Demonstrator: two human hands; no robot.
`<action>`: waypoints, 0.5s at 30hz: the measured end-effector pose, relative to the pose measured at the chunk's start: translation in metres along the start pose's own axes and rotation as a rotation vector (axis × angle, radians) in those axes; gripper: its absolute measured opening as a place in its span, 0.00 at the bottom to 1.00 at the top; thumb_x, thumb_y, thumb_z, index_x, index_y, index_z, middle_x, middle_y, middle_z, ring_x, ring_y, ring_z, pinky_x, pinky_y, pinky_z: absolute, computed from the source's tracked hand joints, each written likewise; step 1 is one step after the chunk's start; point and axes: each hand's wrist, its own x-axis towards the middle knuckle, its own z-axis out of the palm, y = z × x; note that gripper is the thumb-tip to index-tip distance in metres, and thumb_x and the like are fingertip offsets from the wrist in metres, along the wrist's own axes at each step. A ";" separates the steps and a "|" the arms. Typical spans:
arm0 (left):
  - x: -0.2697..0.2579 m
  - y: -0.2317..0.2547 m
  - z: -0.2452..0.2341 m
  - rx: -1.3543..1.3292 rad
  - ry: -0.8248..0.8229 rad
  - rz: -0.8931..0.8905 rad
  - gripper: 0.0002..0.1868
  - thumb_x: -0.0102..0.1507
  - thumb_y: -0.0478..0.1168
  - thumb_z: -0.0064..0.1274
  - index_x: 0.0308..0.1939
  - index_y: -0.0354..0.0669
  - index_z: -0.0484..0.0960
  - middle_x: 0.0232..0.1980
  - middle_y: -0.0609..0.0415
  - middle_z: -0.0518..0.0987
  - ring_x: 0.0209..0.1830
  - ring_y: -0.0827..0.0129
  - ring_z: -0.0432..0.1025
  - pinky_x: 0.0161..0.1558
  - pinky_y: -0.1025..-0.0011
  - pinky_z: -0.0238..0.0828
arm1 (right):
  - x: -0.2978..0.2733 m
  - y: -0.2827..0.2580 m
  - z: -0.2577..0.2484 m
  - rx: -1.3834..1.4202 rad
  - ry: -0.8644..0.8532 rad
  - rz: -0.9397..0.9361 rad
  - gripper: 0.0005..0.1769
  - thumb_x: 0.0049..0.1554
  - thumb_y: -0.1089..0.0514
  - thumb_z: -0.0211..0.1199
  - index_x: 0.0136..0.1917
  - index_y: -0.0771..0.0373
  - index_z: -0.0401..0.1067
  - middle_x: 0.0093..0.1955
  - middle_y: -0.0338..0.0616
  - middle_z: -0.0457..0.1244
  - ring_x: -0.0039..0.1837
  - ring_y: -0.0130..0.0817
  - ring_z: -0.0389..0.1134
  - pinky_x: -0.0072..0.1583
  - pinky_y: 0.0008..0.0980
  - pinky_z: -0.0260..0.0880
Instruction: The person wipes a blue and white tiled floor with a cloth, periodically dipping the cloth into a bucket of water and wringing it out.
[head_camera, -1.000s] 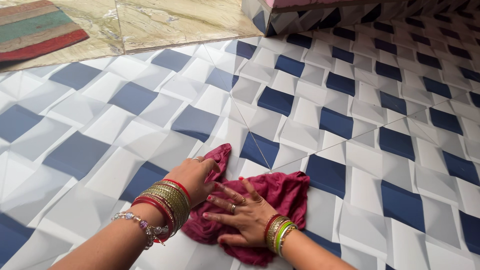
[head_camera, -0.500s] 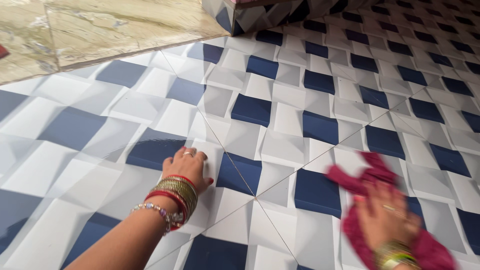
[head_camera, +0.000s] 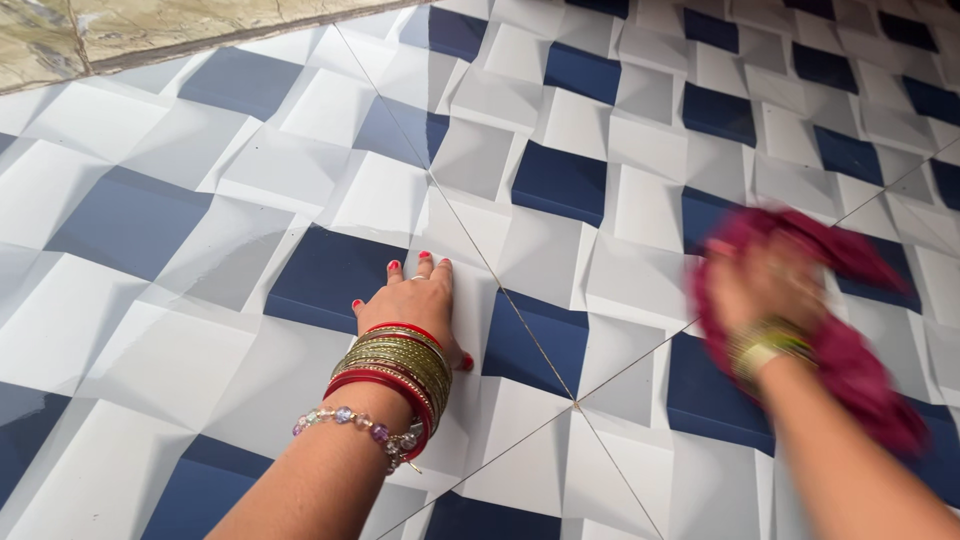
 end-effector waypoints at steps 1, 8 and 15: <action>0.000 0.000 -0.001 -0.018 0.000 -0.005 0.68 0.52 0.54 0.75 0.81 0.59 0.38 0.85 0.62 0.41 0.85 0.57 0.39 0.75 0.43 0.51 | 0.002 -0.056 -0.013 0.104 -0.070 0.039 0.46 0.64 0.27 0.44 0.80 0.61 0.59 0.80 0.59 0.53 0.80 0.56 0.52 0.75 0.58 0.52; -0.004 0.001 -0.011 -0.146 -0.035 -0.072 0.79 0.50 0.52 0.77 0.83 0.56 0.22 0.84 0.45 0.44 0.79 0.56 0.55 0.75 0.46 0.54 | -0.062 -0.292 -0.073 0.342 0.166 -0.851 0.30 0.61 0.37 0.51 0.72 0.49 0.68 0.80 0.48 0.53 0.81 0.49 0.48 0.74 0.58 0.47; 0.005 0.002 -0.005 -0.077 -0.004 -0.054 0.75 0.48 0.54 0.79 0.80 0.55 0.31 0.85 0.64 0.42 0.84 0.62 0.41 0.75 0.43 0.53 | 0.024 -0.250 -0.043 0.322 0.060 -0.570 0.23 0.63 0.41 0.56 0.68 0.49 0.71 0.68 0.49 0.65 0.69 0.50 0.65 0.72 0.53 0.60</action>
